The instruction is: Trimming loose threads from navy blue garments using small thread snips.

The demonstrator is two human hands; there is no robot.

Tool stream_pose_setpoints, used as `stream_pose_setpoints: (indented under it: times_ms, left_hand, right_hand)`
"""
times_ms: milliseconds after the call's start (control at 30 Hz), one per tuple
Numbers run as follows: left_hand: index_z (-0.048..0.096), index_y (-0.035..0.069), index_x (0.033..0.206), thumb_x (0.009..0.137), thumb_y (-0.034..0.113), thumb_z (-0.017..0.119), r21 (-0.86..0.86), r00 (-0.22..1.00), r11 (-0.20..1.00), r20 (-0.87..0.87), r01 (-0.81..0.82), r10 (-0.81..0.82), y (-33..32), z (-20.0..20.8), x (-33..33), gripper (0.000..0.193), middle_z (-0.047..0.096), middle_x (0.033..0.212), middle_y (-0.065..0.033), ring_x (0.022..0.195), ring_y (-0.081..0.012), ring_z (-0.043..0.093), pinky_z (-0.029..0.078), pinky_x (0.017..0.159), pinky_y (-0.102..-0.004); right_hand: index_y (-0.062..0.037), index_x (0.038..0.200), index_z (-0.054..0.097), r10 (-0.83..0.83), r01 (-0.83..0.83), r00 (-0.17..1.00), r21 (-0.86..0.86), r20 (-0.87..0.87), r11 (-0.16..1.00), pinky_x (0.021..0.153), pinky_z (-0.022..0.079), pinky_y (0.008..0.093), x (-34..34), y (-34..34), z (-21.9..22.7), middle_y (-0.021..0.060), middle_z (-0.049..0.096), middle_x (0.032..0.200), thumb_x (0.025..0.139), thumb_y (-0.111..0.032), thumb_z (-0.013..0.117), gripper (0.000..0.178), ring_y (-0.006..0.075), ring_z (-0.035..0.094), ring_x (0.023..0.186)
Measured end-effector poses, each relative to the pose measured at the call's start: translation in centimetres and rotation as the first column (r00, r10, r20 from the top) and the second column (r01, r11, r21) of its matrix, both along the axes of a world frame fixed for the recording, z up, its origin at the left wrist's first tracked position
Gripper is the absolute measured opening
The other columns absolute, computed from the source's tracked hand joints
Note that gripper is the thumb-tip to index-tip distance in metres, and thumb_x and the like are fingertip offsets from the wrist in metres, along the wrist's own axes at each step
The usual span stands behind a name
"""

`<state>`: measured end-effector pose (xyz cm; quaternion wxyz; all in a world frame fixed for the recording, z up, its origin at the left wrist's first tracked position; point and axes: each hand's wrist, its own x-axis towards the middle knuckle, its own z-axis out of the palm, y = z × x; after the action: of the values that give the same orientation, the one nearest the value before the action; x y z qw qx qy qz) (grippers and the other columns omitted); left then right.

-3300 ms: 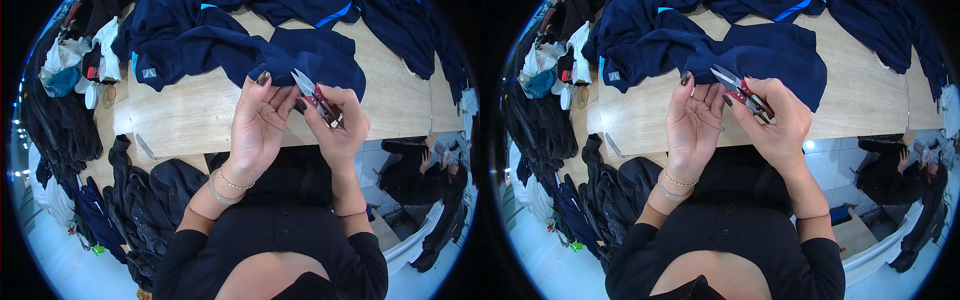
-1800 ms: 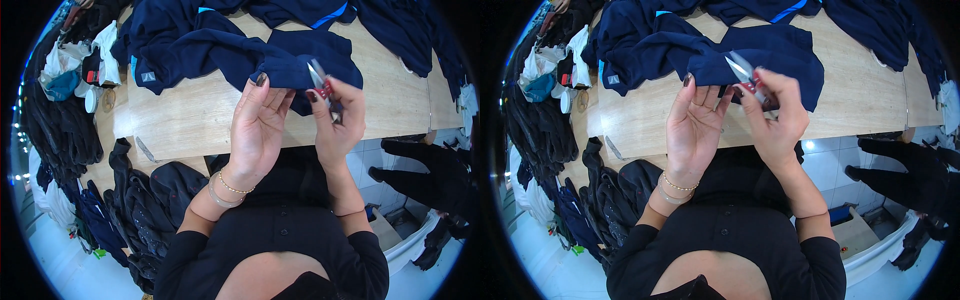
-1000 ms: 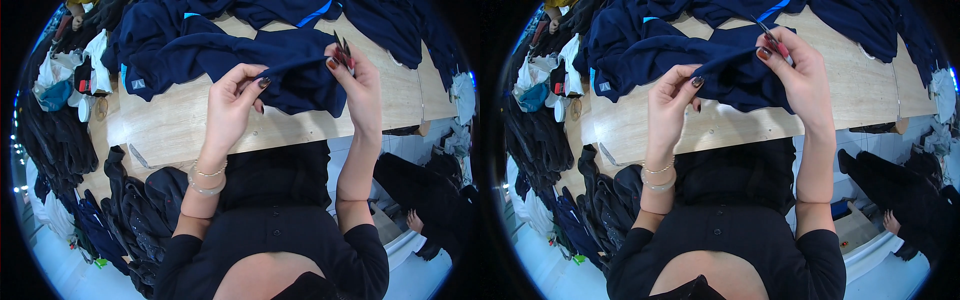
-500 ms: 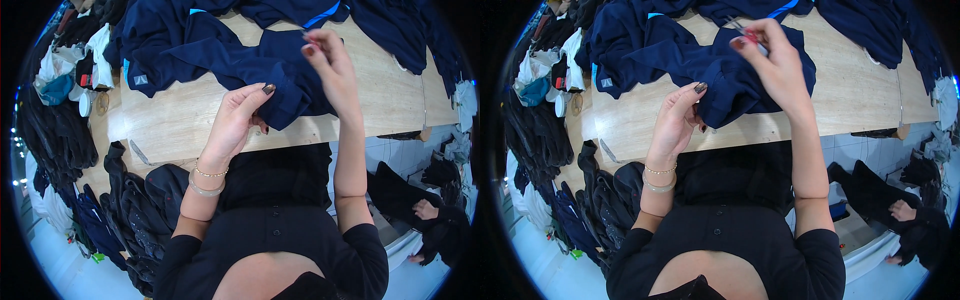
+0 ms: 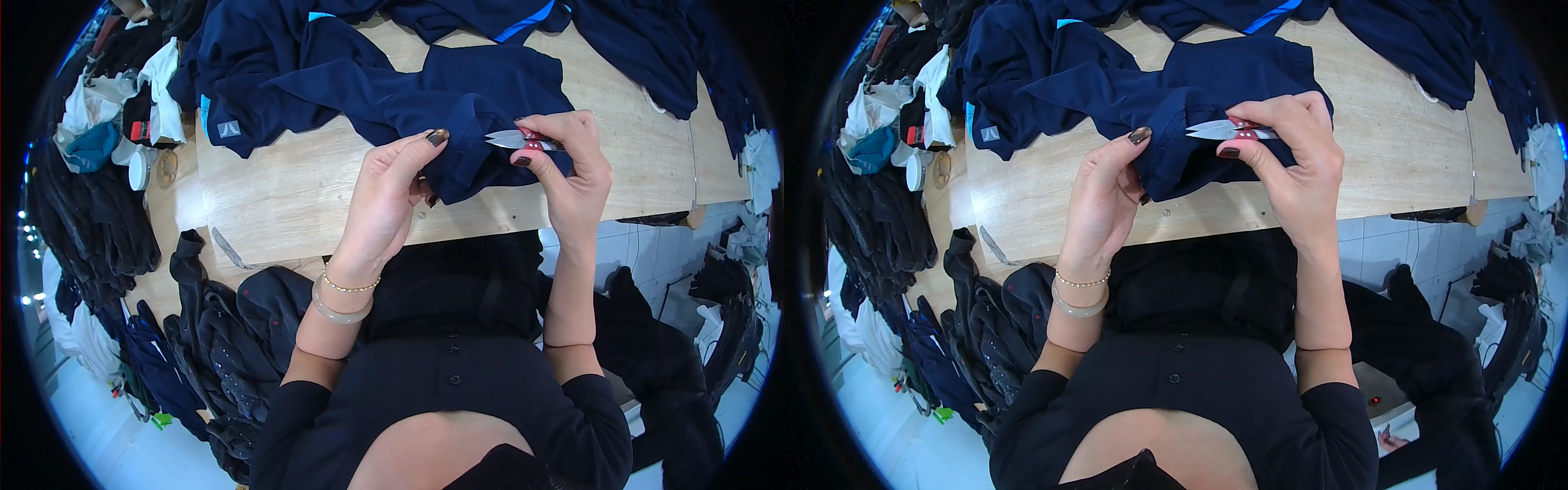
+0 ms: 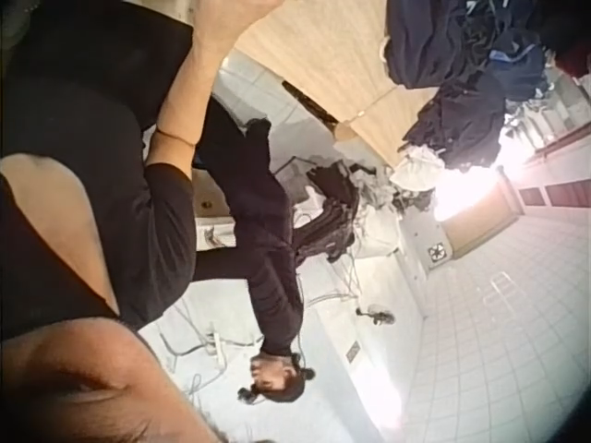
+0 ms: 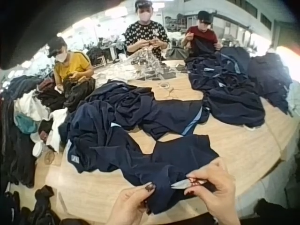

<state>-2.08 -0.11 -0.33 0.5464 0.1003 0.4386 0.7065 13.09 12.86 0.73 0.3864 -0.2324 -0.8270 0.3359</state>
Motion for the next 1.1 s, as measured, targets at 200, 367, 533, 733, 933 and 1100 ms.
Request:
stream_pose_setpoints:
  times_ms: [200, 367, 533, 733, 933, 1100]
  left_hand:
    - [0.070, 0.004, 0.097, 0.092, 0.018, 0.061, -0.046, 0.995, 0.998, 0.089, -0.046, 0.050, -0.1, 1.1, 0.6, 0.017, 0.066, 0.081, 0.0006, 0.065, -0.0051, 0.055, 0.044, 0.061, -0.0198]
    - [0.069, 0.004, 0.099, 0.092, 0.018, 0.061, 0.056, 0.994, 0.997, 0.095, 0.050, -0.055, -0.8, -0.3, 0.0, 0.018, 0.067, 0.086, -0.0015, 0.072, -0.0061, 0.060, 0.046, 0.063, -0.0204]
    - [0.067, 0.001, 0.106, 0.093, 0.011, 0.060, 0.044, 0.996, 0.998, 0.077, -0.039, 0.036, -0.2, 0.4, 0.7, 0.018, 0.067, 0.095, -0.0040, 0.077, -0.0082, 0.062, 0.055, 0.068, -0.0256]
    - [0.065, 0.000, 0.109, 0.094, 0.011, 0.059, 0.049, 0.995, 0.995, -0.043, -0.089, 0.091, 0.4, 1.0, 1.5, 0.020, 0.066, 0.094, -0.0034, 0.077, -0.0072, 0.062, 0.058, 0.073, -0.0262]
    - [0.066, 0.000, 0.103, 0.094, 0.011, 0.059, 0.040, 0.996, 0.995, -0.005, -0.092, 0.092, 0.4, 0.5, 1.2, 0.016, 0.060, 0.083, -0.0001, 0.073, -0.0050, 0.058, 0.058, 0.073, -0.0261]
    - [0.065, -0.001, 0.104, 0.093, 0.010, 0.060, 0.074, 0.995, 0.992, 0.027, -0.100, 0.099, 0.5, 0.6, 0.8, 0.016, 0.063, 0.084, -0.0005, 0.074, -0.0060, 0.060, 0.058, 0.074, -0.0260]
  right_hand:
    - [-0.0042, 0.089, 0.071, 0.051, -0.051, 0.999, 0.040, -0.012, 0.998, 0.072, 0.040, 0.0282, -0.1, -0.2, 0.2, 0.0021, 0.067, 0.082, 0.070, -0.016, 0.078, 0.023, 0.0168, 0.050, 0.079]
    - [-0.0040, 0.087, 0.071, 0.066, -0.064, 0.998, 0.064, -0.025, 0.996, 0.071, 0.040, 0.0281, -0.4, -0.6, 0.5, 0.0017, 0.066, 0.078, 0.070, -0.016, 0.078, 0.021, 0.0173, 0.050, 0.078]
    - [-0.0015, 0.101, 0.066, -0.077, -0.034, 0.971, -0.448, -0.227, 0.894, 0.075, 0.046, 0.0234, -0.5, -1.6, 0.6, 0.0046, 0.064, 0.091, 0.078, -0.010, 0.075, 0.026, 0.0127, 0.057, 0.088]
    - [-0.0035, 0.105, 0.066, -0.030, 0.011, 0.998, -0.384, -0.046, 0.923, 0.063, 0.037, 0.0180, -2.2, -3.1, 0.4, -0.0021, 0.052, 0.079, 0.075, 0.004, 0.072, 0.032, 0.0046, 0.045, 0.074]
    - [-0.0020, 0.092, 0.070, -0.024, 0.038, 0.998, 0.239, -0.059, 0.970, 0.054, 0.040, 0.0224, -2.5, -2.8, -0.2, 0.0053, 0.051, 0.067, 0.065, 0.007, 0.072, 0.029, 0.0146, 0.051, 0.063]
    - [-0.0025, 0.094, 0.071, 0.089, -0.135, 0.978, -0.249, -0.187, 0.959, 0.059, 0.043, 0.0202, -1.7, -2.7, 0.3, 0.0030, 0.061, 0.077, 0.068, 0.011, 0.070, 0.030, 0.0093, 0.056, 0.067]
